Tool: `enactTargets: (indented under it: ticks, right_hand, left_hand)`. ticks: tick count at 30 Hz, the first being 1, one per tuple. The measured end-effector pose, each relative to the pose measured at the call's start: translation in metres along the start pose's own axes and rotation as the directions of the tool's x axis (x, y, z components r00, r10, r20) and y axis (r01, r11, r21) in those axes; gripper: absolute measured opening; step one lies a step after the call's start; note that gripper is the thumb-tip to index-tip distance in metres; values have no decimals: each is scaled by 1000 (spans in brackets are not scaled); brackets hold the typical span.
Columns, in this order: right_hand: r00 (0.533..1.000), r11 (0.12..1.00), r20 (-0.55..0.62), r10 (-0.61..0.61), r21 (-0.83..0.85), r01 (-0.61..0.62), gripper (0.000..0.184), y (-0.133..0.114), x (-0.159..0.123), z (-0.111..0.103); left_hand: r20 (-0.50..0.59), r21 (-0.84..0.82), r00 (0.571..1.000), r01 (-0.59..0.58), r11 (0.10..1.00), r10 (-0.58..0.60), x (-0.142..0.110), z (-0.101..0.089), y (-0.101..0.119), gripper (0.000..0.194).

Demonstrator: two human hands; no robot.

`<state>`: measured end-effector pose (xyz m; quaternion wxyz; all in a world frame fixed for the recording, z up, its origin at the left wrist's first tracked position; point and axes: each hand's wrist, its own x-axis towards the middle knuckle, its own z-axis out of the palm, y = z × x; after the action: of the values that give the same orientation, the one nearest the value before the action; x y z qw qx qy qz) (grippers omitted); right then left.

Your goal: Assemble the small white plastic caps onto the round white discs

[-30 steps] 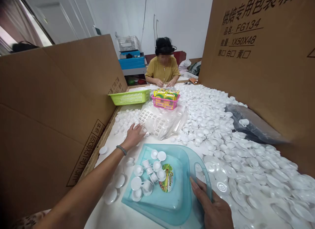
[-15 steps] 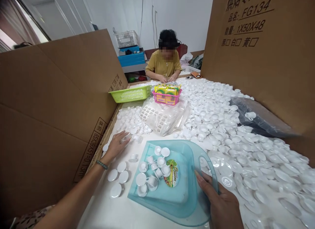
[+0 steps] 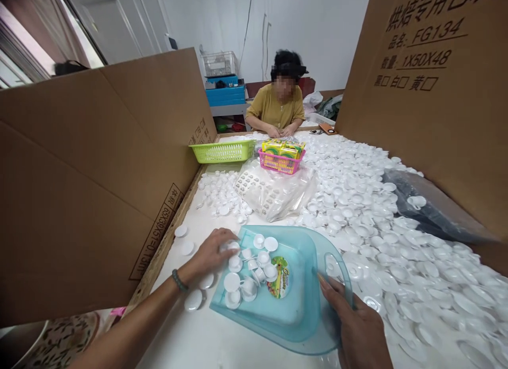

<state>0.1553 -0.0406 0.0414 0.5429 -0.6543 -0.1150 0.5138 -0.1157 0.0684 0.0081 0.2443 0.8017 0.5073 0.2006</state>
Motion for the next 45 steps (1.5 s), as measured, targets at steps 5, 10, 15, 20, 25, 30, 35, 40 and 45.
enactTargets:
  ticks: [5,10,15,20,25,30,35,40,45]
  right_hand:
    - [999,998,-3,49,41,-48,38,-2,-3,3]
    - [999,998,3,47,45,-47,39,4,1,-2]
    - [1000,999,6,26,28,-26,41,9,4,-5]
    - [998,997,31,48,51,-49,45,7,3,-3]
    - [1000,1000,28,11,18,-12,42,8,5,-2]
    - [999,1000,31,-10,20,9,45,11,8,-5]
    - [997,1000,72,-27,7,26,48,15,10,-10]
    - [996,999,69,-53,-9,54,46,13,10,-8]
    - [995,999,85,-45,-1,46,43,11,8,-3]
  left_hand:
    - [50,-88,990,-126,988,131,-23,15,27,39]
    - [-336,124,939,117,985,-69,5,-8,-2,34]
    - [-330,356,942,180,917,-57,47,-29,-46,36]
    - [-196,365,980,108,925,-37,36,-11,-40,36]
    - [-189,270,981,87,959,-35,9,-7,-18,28]
    - [-388,308,915,240,921,-109,25,-17,-22,28]
    - [-345,258,906,344,903,-246,42,-29,-43,24]
    - [-270,168,934,283,944,-232,24,-15,-31,20]
    - [-159,-204,961,193,960,-227,2,19,10,25]
